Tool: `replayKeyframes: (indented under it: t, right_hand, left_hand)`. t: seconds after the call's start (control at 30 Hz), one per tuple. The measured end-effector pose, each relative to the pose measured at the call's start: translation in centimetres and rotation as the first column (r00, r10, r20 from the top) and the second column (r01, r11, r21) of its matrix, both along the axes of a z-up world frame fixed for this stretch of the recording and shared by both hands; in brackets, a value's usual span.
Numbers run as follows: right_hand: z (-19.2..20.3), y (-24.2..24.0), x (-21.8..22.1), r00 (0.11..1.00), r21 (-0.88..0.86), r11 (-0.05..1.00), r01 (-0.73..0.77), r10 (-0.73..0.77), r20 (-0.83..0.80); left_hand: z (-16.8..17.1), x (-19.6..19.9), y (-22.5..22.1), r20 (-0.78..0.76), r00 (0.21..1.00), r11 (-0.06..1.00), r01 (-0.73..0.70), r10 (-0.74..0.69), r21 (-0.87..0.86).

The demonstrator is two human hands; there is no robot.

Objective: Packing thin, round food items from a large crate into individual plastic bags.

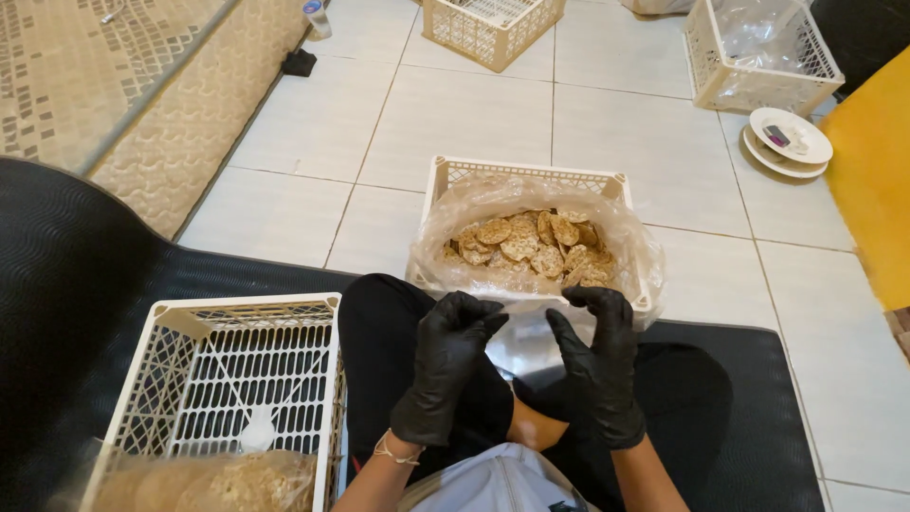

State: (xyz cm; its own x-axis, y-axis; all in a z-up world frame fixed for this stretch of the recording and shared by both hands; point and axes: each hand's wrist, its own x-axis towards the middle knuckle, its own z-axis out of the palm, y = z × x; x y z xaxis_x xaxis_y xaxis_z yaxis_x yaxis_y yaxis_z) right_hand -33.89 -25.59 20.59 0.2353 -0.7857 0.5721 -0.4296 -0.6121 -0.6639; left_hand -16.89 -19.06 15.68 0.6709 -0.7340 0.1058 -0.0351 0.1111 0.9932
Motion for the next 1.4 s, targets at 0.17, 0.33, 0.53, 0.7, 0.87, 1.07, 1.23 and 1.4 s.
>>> replayKeyframes:
  t: [0.17,0.33,0.53,0.7,0.87,1.07,1.23,1.4]
  right_hand:
    - [-3.9,-0.2,0.3,0.971,0.28,0.944,-0.175,0.12,0.205]
    - [-13.1,-3.7,0.3,0.855,0.462,0.784,-0.416,0.164,0.492]
    - [-6.8,0.3,1.4,0.836,0.603,0.608,-0.516,0.205,0.508]
    - [-7.1,-1.4,1.2,0.914,0.64,0.669,-0.377,0.16,0.372]
    - [-3.7,-0.3,1.6,0.967,0.415,0.875,-0.249,0.198,0.162]
    - [-3.4,0.1,1.1,0.99,0.182,0.982,-0.046,0.07,-0.124]
    - [-1.4,0.3,0.2,0.971,0.079,0.968,-0.237,0.24,-0.022]
    - [1.1,0.6,0.4,0.814,-0.307,0.883,-0.354,0.129,-0.566]
  left_hand:
    - [-1.5,-2.1,-0.5,-0.283,0.959,0.992,-0.035,0.0,-0.118]
    - [-6.4,-4.8,-0.9,-0.255,0.967,0.998,-0.014,-0.004,-0.068]
    - [-13.9,-3.9,-2.8,-0.165,0.985,0.997,-0.039,0.05,0.072]
    - [-11.8,-3.5,-1.1,-0.479,0.865,0.977,0.059,-0.153,-0.205]
    - [-4.9,-3.3,0.6,-0.365,0.931,0.963,-0.096,-0.003,-0.251]
    - [-1.9,-2.2,0.2,0.612,0.75,0.962,-0.122,0.251,-0.245]
    - [-2.2,-1.6,-1.1,0.544,0.827,0.981,-0.049,0.144,-0.186]
    - [-3.5,-0.6,-2.8,0.506,0.862,0.98,0.125,-0.031,-0.153]
